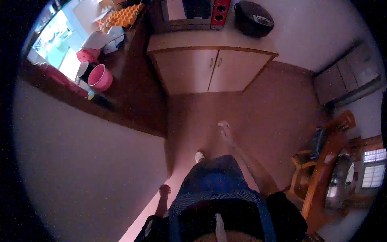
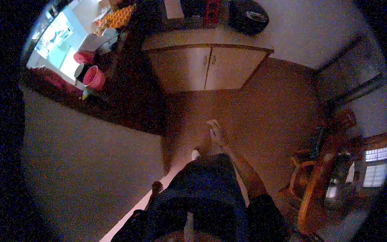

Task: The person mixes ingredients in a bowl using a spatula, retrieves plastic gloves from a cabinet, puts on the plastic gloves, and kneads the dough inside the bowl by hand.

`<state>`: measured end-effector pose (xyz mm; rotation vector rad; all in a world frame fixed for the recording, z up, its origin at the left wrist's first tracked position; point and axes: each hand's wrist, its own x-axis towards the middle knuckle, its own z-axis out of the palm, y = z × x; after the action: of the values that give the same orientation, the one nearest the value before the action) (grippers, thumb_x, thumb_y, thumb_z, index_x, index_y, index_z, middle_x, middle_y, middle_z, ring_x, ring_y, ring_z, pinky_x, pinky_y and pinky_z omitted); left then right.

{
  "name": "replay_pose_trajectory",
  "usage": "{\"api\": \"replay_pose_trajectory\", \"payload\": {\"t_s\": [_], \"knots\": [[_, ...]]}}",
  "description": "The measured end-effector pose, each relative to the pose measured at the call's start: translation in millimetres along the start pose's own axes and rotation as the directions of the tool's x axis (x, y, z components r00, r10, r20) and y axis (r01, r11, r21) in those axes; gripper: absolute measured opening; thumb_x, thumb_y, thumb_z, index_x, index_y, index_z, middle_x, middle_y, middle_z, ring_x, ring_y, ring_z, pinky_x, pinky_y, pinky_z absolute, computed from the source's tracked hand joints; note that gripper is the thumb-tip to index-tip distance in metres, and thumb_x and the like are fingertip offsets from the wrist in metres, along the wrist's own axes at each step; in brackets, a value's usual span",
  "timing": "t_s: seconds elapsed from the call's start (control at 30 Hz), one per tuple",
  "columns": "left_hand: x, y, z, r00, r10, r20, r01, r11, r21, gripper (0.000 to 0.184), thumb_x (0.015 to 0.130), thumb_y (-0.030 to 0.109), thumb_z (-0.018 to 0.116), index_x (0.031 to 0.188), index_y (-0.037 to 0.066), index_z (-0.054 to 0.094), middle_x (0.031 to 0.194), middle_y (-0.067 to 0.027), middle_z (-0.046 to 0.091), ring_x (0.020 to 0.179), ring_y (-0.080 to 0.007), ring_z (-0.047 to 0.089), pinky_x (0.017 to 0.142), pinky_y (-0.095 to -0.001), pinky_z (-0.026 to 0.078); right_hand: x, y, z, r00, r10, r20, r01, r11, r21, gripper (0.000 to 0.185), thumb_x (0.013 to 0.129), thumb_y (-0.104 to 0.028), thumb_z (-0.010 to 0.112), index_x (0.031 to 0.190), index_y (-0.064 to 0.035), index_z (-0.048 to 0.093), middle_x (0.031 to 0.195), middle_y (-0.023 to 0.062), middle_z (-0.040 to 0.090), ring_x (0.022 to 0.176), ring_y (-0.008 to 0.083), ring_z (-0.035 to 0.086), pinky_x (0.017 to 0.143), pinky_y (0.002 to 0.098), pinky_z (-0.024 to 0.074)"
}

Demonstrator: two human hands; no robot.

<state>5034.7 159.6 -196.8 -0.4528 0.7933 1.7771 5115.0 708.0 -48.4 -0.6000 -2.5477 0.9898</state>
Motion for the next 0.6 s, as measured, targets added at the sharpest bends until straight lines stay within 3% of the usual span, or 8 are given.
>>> {"api": "replay_pose_trajectory", "payload": {"t_s": [0.07, 0.17, 0.23, 0.37, 0.43, 0.47, 0.5, 0.6], "knots": [[21.9, 7.1, 30.7, 0.959, 0.161, -0.233, -0.130, 0.981, 0.145, 0.016, 0.088, 0.026, 0.051, 0.081, 0.012, 0.056, 0.063, -0.0031, 0.056, 0.049, -0.0161, 0.054, 0.041, -0.0277, 0.044, 50.0, -14.9, -30.3, 0.995, -0.094, -0.041, 0.091, 0.994, -0.059, 0.037, 0.084, -0.004, 0.054, 0.120, -0.0116, 0.053, 0.118, 0.0124, 0.054, 0.110, 0.0335, 0.050, 0.094, 0.0422, 0.0423], [29.0, 8.7, 72.3, 0.720, 0.372, -0.585, -0.059, 0.874, 0.483, 0.012, 0.083, 0.028, 0.056, 0.080, 0.017, 0.056, 0.058, -0.0017, 0.052, 0.052, -0.0169, 0.056, 0.043, -0.0288, 0.045, 95.5, -13.0, -25.2, 0.977, -0.210, -0.025, 0.207, 0.973, -0.100, 0.040, 0.082, -0.003, 0.054, 0.120, -0.0128, 0.053, 0.113, 0.0129, 0.054, 0.108, 0.0350, 0.051, 0.093, 0.0440, 0.0421], [20.5, -10.4, 75.1, 0.685, 0.355, -0.636, -0.067, 0.900, 0.430, 0.012, 0.083, 0.028, 0.057, 0.082, 0.016, 0.056, 0.060, -0.0019, 0.052, 0.054, -0.0172, 0.056, 0.044, -0.0292, 0.046, 121.7, 5.6, -12.2, 0.991, -0.112, 0.067, 0.106, 0.990, 0.095, 0.019, 0.081, -0.006, 0.057, 0.100, -0.0062, 0.054, 0.101, 0.0124, 0.055, 0.091, 0.0286, 0.057, 0.081, 0.0342, 0.0451], [16.3, -82.4, 114.5, 0.657, 0.293, -0.695, -0.173, 0.955, 0.239, 0.014, 0.083, 0.028, 0.057, 0.086, 0.014, 0.057, 0.065, -0.0023, 0.054, 0.058, -0.0177, 0.057, 0.046, -0.0301, 0.046, 199.5, 96.7, 9.6, 0.975, -0.014, 0.222, -0.038, 0.973, 0.230, 0.014, 0.081, -0.002, 0.056, 0.094, -0.0070, 0.053, 0.095, 0.0079, 0.055, 0.076, 0.0196, 0.057, 0.071, 0.0313, 0.0476], [18.4, -126.8, 145.7, 0.635, 0.267, -0.725, -0.237, 0.961, 0.146, 0.016, 0.083, 0.028, 0.058, 0.088, 0.013, 0.058, 0.067, -0.0024, 0.055, 0.060, -0.0180, 0.057, 0.048, -0.0305, 0.046, 240.7, 179.9, 45.3, 0.996, -0.078, 0.042, 0.021, 0.673, 0.739, 0.021, 0.081, 0.000, 0.057, 0.099, -0.0090, 0.051, 0.089, 0.0023, 0.053, 0.067, 0.0106, 0.053, 0.058, 0.0262, 0.0460], [25.2, -145.6, 166.4, 0.624, 0.258, -0.737, -0.271, 0.957, 0.106, 0.016, 0.083, 0.028, 0.058, 0.089, 0.013, 0.058, 0.068, -0.0025, 0.055, 0.061, -0.0182, 0.058, 0.048, -0.0307, 0.047, 268.7, 212.4, 56.6, 0.993, -0.096, 0.064, 0.016, 0.666, 0.746, 0.021, 0.081, 0.000, 0.057, 0.099, -0.0090, 0.051, 0.089, 0.0023, 0.053, 0.067, 0.0106, 0.053, 0.058, 0.0262, 0.0460], [29.0, -164.2, 187.6, 0.615, 0.248, -0.748, -0.302, 0.951, 0.066, 0.017, 0.083, 0.028, 0.058, 0.090, 0.012, 0.058, 0.069, -0.0026, 0.056, 0.062, -0.0183, 0.058, 0.049, -0.0310, 0.047, 294.8, 243.7, 67.2, 0.989, 0.105, 0.106, -0.146, 0.537, 0.830, 0.027, 0.080, 0.001, 0.058, 0.104, -0.0094, 0.049, 0.087, 0.0007, 0.052, 0.066, 0.0092, 0.052, 0.054, 0.0245, 0.0443], [62.4, -205.6, 246.4, 0.600, 0.222, -0.769, -0.392, 0.919, -0.040, 0.020, 0.083, 0.028, 0.059, 0.093, 0.011, 0.059, 0.072, -0.0029, 0.057, 0.065, -0.0187, 0.058, 0.051, -0.0316, 0.047, 364.2, 321.5, 96.9, 0.934, 0.282, 0.220, -0.291, 0.241, 0.926, 0.039, 0.079, 0.001, 0.059, 0.112, -0.0109, 0.043, 0.082, -0.0006, 0.050, 0.062, 0.0081, 0.050, 0.047, 0.0231, 0.0419]]}}
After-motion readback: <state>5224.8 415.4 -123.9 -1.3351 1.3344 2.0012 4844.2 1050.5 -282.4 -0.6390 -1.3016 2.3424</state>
